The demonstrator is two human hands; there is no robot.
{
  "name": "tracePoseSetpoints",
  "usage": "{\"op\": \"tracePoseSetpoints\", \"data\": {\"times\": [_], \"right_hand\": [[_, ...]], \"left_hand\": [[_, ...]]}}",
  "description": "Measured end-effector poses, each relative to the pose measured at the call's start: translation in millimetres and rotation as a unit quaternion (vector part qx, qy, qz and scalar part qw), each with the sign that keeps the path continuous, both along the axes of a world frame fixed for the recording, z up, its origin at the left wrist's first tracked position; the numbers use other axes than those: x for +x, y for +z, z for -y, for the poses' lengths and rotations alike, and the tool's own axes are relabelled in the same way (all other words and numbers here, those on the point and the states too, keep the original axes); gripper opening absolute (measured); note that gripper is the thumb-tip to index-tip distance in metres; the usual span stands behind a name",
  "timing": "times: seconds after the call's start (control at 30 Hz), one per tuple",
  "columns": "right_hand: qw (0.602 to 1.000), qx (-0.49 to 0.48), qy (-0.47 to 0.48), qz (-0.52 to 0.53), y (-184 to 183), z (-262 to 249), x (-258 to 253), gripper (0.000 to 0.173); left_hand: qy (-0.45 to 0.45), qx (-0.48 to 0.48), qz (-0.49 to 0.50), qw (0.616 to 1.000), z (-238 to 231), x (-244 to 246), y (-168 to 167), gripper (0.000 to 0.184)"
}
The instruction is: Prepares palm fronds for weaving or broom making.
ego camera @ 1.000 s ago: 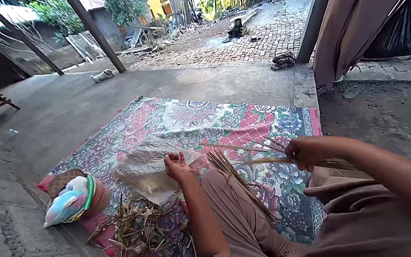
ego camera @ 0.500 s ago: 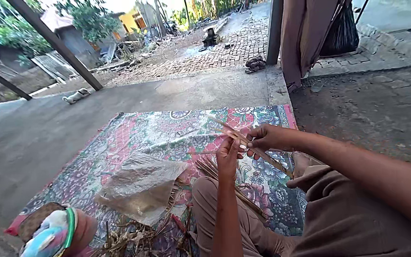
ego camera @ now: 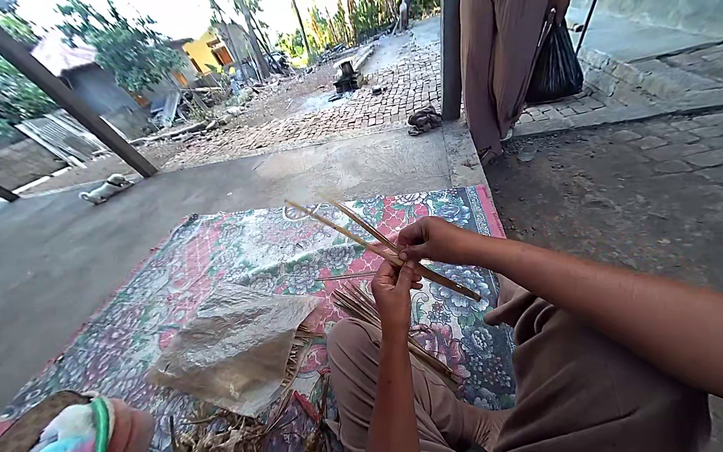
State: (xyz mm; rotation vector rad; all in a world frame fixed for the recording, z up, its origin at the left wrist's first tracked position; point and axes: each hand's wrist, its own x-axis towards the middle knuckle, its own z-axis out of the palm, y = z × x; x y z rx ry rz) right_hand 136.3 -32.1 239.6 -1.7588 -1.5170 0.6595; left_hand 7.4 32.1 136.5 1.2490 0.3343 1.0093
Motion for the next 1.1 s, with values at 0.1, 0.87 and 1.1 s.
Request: {"op": "tracePoseSetpoints", "data": {"times": [0.1,0.87,1.1], "right_hand": [[0.999,0.032,-0.001,-0.039,-2,1,6,0.012],[0.957,-0.208,-0.037,0.197,55,58,58,0.032],[0.952,-0.256,0.112,0.127,46,30,3,0.021]], "left_hand": [[0.002,-0.027,0.04,0.999,3,4,1,0.01],[0.064,-0.192,0.0,0.979,-29,-39,19,0.007],[-0.006,-0.162,0.004,0.987,-9,-36,36,0.008]]}}
